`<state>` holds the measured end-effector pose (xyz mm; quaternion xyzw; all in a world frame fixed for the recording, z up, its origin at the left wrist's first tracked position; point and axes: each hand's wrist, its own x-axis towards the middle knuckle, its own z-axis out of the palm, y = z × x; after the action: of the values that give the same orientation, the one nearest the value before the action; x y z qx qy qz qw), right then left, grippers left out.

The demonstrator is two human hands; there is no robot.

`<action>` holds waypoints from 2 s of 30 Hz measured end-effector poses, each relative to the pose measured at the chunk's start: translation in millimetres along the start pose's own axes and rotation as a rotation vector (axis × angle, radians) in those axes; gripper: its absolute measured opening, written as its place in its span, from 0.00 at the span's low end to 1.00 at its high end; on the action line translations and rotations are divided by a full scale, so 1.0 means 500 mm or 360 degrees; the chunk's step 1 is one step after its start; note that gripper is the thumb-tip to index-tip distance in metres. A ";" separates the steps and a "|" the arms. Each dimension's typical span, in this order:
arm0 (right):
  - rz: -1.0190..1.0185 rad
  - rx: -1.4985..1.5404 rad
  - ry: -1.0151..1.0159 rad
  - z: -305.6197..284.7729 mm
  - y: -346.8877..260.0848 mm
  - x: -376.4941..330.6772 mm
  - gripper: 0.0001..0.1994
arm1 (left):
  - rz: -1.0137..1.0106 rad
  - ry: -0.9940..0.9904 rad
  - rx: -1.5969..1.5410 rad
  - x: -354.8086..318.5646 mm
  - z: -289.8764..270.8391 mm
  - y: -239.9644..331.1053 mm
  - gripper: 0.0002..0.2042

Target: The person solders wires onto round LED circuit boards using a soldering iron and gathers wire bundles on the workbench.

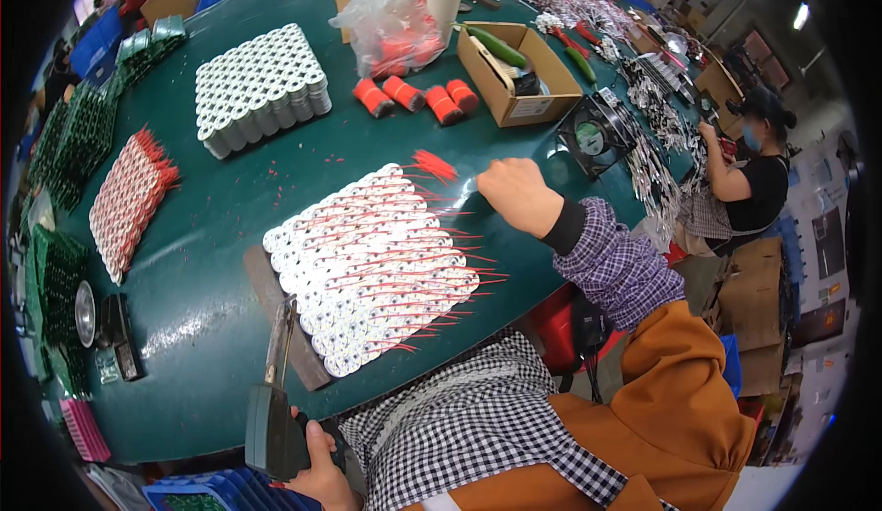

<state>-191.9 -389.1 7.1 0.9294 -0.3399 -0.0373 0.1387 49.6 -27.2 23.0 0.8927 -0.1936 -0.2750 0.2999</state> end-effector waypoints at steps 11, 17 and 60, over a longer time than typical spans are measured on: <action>-0.0160 -0.0189 -0.0064 -0.008 -0.017 0.004 0.02 | 0.0411 0.0446 -0.1227 0.016 0.063 -0.034 0.14; -0.0221 -0.0164 -0.0118 -0.015 -0.010 0.004 0.01 | 0.0387 0.0311 -0.1301 0.003 0.047 -0.014 0.19; -0.0336 0.1286 0.0819 -0.013 -0.378 0.014 0.09 | 0.0621 0.0067 -0.0769 0.035 0.087 -0.107 0.18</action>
<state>-67.9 -254.2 -39.8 0.9174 -0.1860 0.3144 -0.1581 46.1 -14.9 -47.1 0.7469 -0.2842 -0.2319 0.5545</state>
